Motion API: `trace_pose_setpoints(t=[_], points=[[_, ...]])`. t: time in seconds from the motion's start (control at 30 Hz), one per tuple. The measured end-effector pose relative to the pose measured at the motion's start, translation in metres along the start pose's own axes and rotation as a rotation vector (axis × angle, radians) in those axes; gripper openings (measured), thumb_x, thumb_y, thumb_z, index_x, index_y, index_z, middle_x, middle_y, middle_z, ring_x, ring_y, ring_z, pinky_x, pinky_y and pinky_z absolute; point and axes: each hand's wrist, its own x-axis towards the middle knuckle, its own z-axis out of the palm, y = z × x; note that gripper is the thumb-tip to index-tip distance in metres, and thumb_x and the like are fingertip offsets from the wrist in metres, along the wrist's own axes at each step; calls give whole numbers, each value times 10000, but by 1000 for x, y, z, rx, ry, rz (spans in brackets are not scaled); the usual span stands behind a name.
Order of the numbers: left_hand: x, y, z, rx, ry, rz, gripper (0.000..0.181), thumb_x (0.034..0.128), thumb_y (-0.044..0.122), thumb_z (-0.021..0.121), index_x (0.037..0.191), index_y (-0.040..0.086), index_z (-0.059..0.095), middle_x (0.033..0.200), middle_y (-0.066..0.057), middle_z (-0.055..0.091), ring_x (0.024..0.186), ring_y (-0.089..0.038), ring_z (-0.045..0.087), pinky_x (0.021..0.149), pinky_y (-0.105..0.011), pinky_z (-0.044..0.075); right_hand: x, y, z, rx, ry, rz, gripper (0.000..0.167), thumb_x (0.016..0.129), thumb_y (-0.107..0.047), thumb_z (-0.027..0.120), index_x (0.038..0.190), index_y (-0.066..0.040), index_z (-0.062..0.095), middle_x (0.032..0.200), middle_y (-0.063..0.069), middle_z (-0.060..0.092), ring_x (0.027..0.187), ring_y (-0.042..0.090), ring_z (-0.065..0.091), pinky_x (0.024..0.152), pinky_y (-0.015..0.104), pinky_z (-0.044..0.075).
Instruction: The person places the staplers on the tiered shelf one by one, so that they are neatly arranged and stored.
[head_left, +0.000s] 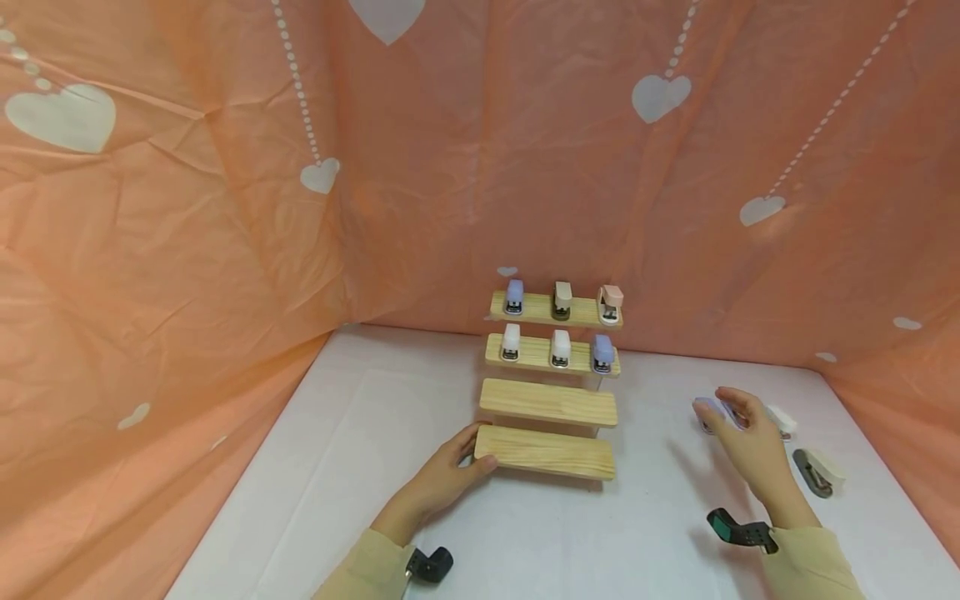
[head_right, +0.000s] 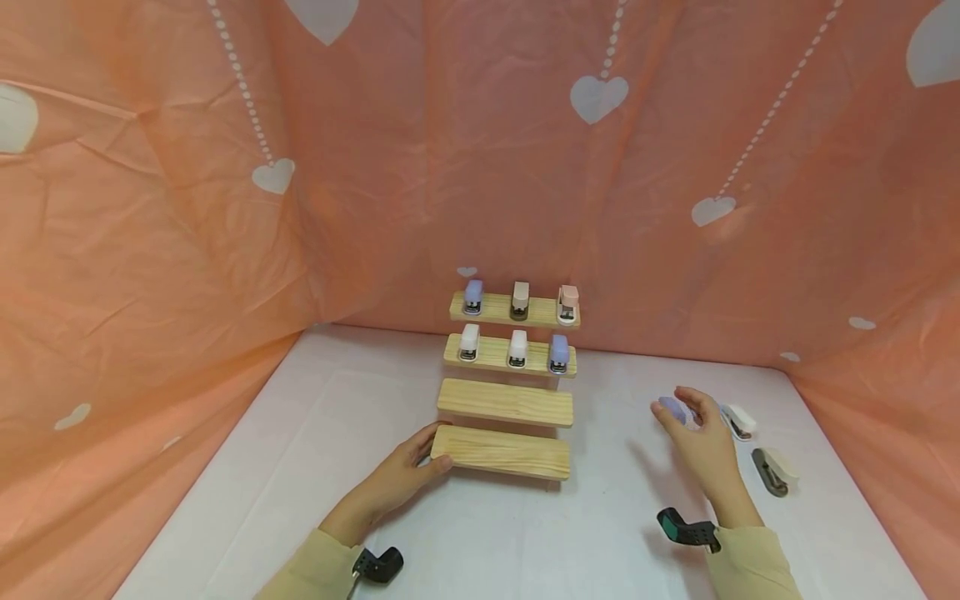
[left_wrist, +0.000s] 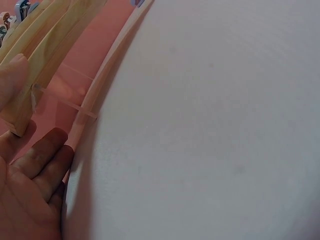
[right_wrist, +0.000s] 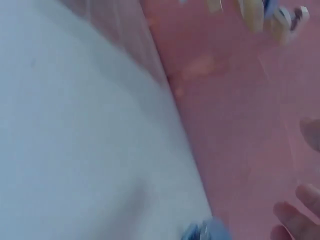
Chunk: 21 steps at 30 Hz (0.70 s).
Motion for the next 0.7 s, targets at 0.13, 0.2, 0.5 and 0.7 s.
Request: trace_pose_setpoints(t=[0.13,0.2,0.5,0.7], points=[[-4,9,0,-8,4,1,685,930,363,642,1493,107,348,1483,-155,406,1382,-365,321,1128,-550,188,-7,14,-12,-19,-12,98,800,950,-502,551,1502,-3,258,1501,326,235,1272,543,321,916,579,435],[-6,15,1,-13,6,2,669,936,325,641,1487,79,351,1471,-177,415,1377,-382,321,1127,-560,182,-9,20,-17,-32,-30,148,847,946,-526,537,1517,2,202,1516,347,161,1290,572,273,929,621,414],[1,-2,3,-8,7,-6,677,914,383,653,1490,174,366,1466,-119,440,1377,-351,334,1123,-566,189,-8,45,-23,-7,-97,341,952,923,-628,478,1537,-9,92,1513,378,85,1357,564,136,1005,723,221],[0,-1,2,-23,1,5,675,908,387,662,1483,179,377,1466,-104,444,1375,-329,344,1130,-539,195,-5,66,-23,271,-148,474,909,934,-596,490,1555,-78,74,1580,258,35,1422,447,74,1095,645,118]])
